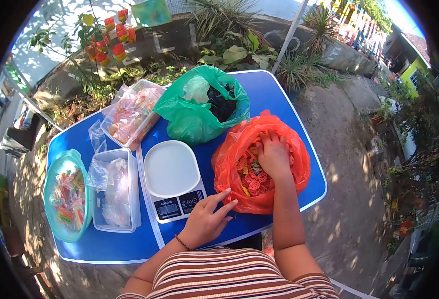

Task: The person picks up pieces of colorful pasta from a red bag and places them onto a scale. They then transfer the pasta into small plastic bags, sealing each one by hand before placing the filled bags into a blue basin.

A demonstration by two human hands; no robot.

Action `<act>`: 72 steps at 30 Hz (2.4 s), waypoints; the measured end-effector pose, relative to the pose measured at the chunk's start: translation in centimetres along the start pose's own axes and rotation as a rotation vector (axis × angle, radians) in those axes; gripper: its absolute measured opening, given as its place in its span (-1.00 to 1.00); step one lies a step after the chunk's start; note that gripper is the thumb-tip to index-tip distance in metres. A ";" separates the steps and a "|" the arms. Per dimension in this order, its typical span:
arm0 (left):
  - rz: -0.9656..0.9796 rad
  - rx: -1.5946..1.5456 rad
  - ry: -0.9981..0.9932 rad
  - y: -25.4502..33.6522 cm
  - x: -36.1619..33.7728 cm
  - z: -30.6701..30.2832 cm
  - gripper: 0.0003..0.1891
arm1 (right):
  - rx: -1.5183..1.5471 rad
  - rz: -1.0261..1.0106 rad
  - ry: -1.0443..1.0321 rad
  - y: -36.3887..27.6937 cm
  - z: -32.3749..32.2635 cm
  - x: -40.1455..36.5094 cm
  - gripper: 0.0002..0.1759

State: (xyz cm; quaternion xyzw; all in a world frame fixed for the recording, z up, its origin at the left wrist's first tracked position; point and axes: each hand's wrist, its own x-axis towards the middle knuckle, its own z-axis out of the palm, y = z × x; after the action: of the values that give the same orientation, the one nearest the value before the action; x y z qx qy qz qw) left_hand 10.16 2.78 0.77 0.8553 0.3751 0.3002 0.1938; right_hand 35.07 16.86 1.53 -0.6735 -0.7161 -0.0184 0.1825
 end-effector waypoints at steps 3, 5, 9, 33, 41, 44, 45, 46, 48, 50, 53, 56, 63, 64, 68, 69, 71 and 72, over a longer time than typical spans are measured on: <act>-0.005 -0.007 -0.003 0.0 -0.1 -0.1 -0.39 | 0.097 0.030 -0.086 0.0 -0.2 0.2 -0.67; -0.006 -0.007 -0.007 -0.1 -0.3 0.1 -0.39 | 0.106 0.076 -0.107 -0.4 -0.9 0.5 -0.68; 0.004 -0.013 -0.001 0.3 -0.2 0.2 -0.40 | 0.174 0.115 -0.140 1.9 1.6 2.0 -0.71; -0.003 -0.012 0.002 0.3 -0.8 -0.1 -0.46 | 0.948 0.153 0.029 -1.0 -3.0 -2.4 -0.89; -0.007 -0.033 0.006 0.3 -0.8 0.0 -0.47 | 1.340 0.240 -0.023 -0.6 -4.3 -4.0 -0.76; -0.013 -0.041 0.005 0.2 -0.9 0.0 -0.47 | 1.340 0.259 -0.011 -0.4 -3.7 -4.2 -0.73; -0.013 -0.045 0.014 0.2 -1.0 -0.1 -0.47 | 1.364 0.263 0.006 -0.5 -3.8 -4.2 -0.73; -0.013 -0.049 0.024 0.1 -1.0 -0.2 -0.47 | 1.389 0.267 0.024 -0.7 -3.9 -4.3 -0.73; -0.021 -0.049 0.045 0.0 -1.1 -0.7 -0.48 | 1.440 0.273 0.092 -1.5 -4.6 -4.2 -0.73; -0.036 -0.043 0.070 0.0 -1.3 -1.4 -0.48 | 1.489 0.276 0.195 -2.8 -5.6 -4.0 -0.72; -0.078 -0.041 0.130 -0.2 -1.7 -2.6 -0.51 | 1.522 0.201 0.149 -3.4 -6.1 -4.1 -0.75; -0.089 -0.008 0.205 -0.8 -2.6 -3.7 -0.52 | 1.380 0.126 0.005 -5.4 -5.8 -4.4 -0.79; -0.243 0.104 0.366 -1.9 -5.2 -5.2 -0.61 | 1.006 -0.074 -0.325 -13.8 -3.0 -5.1 -0.88; -0.266 0.114 0.392 -2.1 -5.6 -5.4 -0.62 | 0.967 -0.123 -0.303 -15.0 -2.4 -5.0 -0.88; -0.314 0.134 0.466 -2.3 -7.2 -6.0 -0.63 | 0.899 -0.271 -0.198 -18.5 1.1 -4.5 -0.88; -0.321 0.126 0.474 -2.4 -7.6 -6.0 -0.63 | 0.903 -0.260 -0.205 -19.2 1.4 -4.5 -0.88; -0.333 0.111 0.490 -2.5 -8.4 -5.7 -0.62 | 0.850 -0.335 -0.121 -19.9 2.4 -4.6 -0.89; -0.338 0.110 0.486 -2.5 -8.7 -5.7 -0.62 | 0.814 -0.356 -0.115 -20.1 2.4 -4.6 -0.88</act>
State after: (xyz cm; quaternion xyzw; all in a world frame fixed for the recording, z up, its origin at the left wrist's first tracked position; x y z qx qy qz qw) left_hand 0.41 -1.60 0.49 0.6929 0.5633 0.4390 0.0990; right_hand 15.12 11.29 2.40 -0.4131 -0.7789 0.2712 0.3863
